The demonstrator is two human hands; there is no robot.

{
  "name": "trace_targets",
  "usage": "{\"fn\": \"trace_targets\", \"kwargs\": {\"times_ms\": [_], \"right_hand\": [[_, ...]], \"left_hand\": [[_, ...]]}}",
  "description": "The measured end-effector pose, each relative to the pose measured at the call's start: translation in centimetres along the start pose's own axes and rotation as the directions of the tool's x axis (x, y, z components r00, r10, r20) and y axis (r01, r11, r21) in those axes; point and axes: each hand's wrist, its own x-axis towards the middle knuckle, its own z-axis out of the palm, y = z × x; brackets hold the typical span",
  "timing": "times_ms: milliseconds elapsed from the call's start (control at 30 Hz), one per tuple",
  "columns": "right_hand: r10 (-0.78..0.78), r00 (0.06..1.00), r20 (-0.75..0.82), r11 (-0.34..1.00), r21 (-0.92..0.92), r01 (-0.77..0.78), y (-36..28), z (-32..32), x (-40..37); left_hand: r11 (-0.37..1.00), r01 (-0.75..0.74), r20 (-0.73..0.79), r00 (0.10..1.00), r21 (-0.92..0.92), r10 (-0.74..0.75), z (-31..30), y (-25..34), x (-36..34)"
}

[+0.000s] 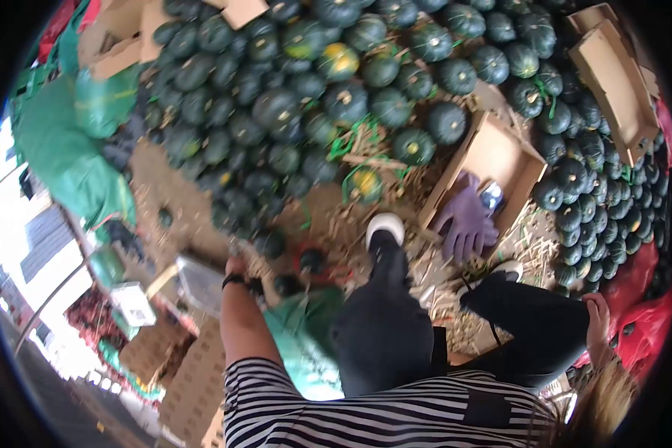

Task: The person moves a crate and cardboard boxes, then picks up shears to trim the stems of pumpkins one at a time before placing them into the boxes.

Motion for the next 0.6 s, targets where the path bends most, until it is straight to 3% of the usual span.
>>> {"fn": "trace_targets", "kwargs": {"times_ms": [33, 67, 100, 133, 200, 233, 267, 300, 333, 367, 400, 433, 467, 500, 533, 567, 600], "right_hand": [[-0.023, 1.000, 0.009, 1.000, -0.012, 0.023, -0.6, 0.1, 1.1], [0.003, 1.000, -0.004, 0.997, -0.079, -0.004, -1.5, 0.4, 2.0], [0.046, 0.996, 0.073, 0.999, 0.012, -0.047, -1.2, 0.4, 3.5], [0.076, 0.985, 0.153, 0.991, 0.101, -0.092, -1.0, 0.3, 5.1], [0.225, 0.929, 0.294, 0.927, 0.230, -0.298, -3.4, 0.4, 7.7], [0.159, 0.937, 0.312, 0.979, 0.068, -0.189, -3.4, -0.4, 8.7], [0.105, 0.931, 0.350, 0.992, -0.097, -0.075, -3.5, -1.7, 9.5], [0.087, 0.929, 0.359, 0.957, -0.289, 0.022, -6.0, -3.1, 9.8], [0.070, 0.922, 0.381, 0.875, -0.468, 0.127, -8.5, -4.7, 10.5], [0.033, 0.908, 0.418, 0.853, -0.486, 0.193, -6.6, -7.9, 11.8], [0.083, 0.925, 0.371, 0.830, -0.539, 0.142, -5.8, -11.5, 13.5], [0.145, 0.953, 0.265, 0.802, -0.596, 0.043, -5.2, -16.7, 15.6], [0.205, 0.967, 0.150, 0.754, -0.654, -0.058, -4.2, -20.5, 16.5], [0.201, 0.979, 0.044, 0.709, -0.696, -0.114, -3.7, -24.0, 18.3], [0.197, 0.966, -0.165, 0.614, -0.748, -0.253, -6.0, -25.5, 18.8], [0.030, 0.986, -0.162, 0.571, -0.807, -0.150, -5.6, -27.0, 20.2], [-0.136, 0.981, -0.139, 0.508, -0.860, -0.051, -5.6, -27.3, 20.8]], "left_hand": [[0.828, 0.405, 0.031, 0.903, -0.388, -0.428, -2.3, 3.5, 0.7], [0.528, 0.483, 0.184, 0.834, -0.699, -0.520, 2.8, 0.4, 4.9], [0.496, 0.056, -0.137, 0.929, -0.866, -0.344, 4.6, 0.9, 6.7], [0.881, 0.269, -0.101, 0.938, -0.389, -0.331, 6.4, 0.2, 7.3], [0.971, 0.237, -0.159, 0.957, -0.043, -0.241, 5.9, 1.3, 7.0], [0.974, 0.202, -0.247, 0.954, 0.106, -0.171, 6.0, 0.9, 7.1], [0.958, 0.277, 0.010, 0.961, -0.068, -0.277, 3.4, 1.5, 6.2], [0.993, 0.095, -0.051, 0.994, -0.070, -0.099, 3.7, 0.6, 6.1], [0.994, 0.037, 0.046, 0.998, 0.101, -0.042, 3.6, 0.3, 6.0], [0.940, -0.106, 0.128, 0.989, 0.324, 0.067, 2.3, 0.2, 4.8], [0.863, -0.128, 0.008, 0.990, 0.489, 0.143, 2.8, -0.5, 3.8], [0.974, 0.114, 0.004, 0.993, 0.196, -0.117, 0.7, 0.6, 1.9], [0.903, 0.379, 0.000, 0.922, -0.203, -0.387, -1.5, 1.6, 0.0], [0.687, 0.528, -0.004, 0.791, -0.499, -0.612, -4.3, 3.1, -2.2], [0.445, 0.408, 0.049, 0.779, -0.797, -0.626, -3.9, 1.7, -3.1], [-0.005, 0.071, 0.056, 0.738, -0.997, -0.673, -5.2, 2.7, -4.8], [-0.202, -0.214, -0.117, 0.906, -0.956, -0.406, -7.2, 1.9, -5.5]]}}
